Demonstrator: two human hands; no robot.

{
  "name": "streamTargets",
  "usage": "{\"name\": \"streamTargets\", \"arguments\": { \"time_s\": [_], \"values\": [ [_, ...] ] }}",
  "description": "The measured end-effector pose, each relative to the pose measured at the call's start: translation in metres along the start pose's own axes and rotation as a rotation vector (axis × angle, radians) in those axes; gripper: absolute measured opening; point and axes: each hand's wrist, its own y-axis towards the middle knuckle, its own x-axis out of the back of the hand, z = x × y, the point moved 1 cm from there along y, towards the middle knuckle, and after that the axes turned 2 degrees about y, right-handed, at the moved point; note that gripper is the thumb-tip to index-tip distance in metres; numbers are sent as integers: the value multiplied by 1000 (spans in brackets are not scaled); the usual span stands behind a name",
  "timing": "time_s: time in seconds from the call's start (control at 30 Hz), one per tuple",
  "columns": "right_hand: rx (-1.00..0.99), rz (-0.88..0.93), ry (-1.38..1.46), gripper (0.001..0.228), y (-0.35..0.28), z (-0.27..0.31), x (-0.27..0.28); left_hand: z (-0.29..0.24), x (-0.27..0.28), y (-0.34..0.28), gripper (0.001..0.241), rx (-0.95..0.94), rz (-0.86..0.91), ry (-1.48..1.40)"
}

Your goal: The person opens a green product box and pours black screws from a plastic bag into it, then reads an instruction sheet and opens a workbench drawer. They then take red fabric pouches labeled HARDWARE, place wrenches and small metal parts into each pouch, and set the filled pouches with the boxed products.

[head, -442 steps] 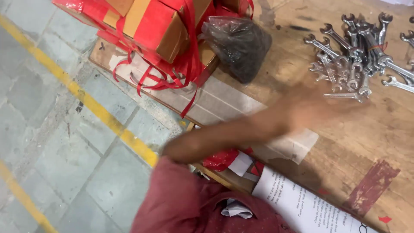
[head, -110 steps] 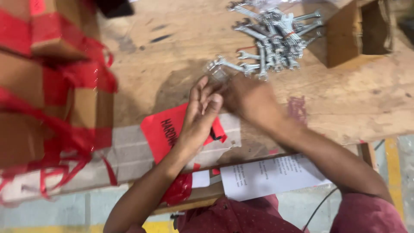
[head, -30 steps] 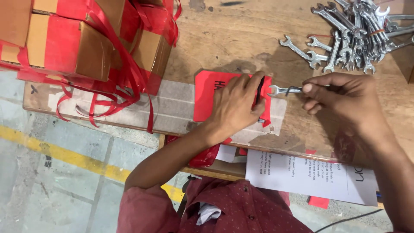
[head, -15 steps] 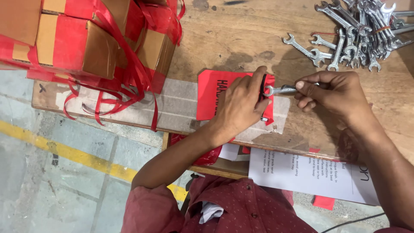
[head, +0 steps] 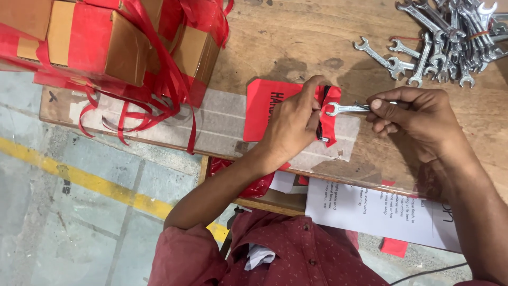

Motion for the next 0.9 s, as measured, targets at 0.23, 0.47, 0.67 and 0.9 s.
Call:
{"name": "streamTargets", "arguments": {
  "time_s": [0.23, 0.47, 0.67, 0.9],
  "values": [
    [6, 16, 23, 20, -6, 3, -3, 2, 8, 2, 53, 139, 32, -202],
    [47, 102, 245, 21, -5, -4, -5, 8, 6, 3, 42, 159, 46, -278],
    [60, 74, 191, 19, 1, -12, -7, 6, 9, 3, 40, 141, 37, -239],
    [493, 35, -19, 37, -39, 26, -25, 5, 9, 4, 45, 162, 40, -259]
  ]
}}
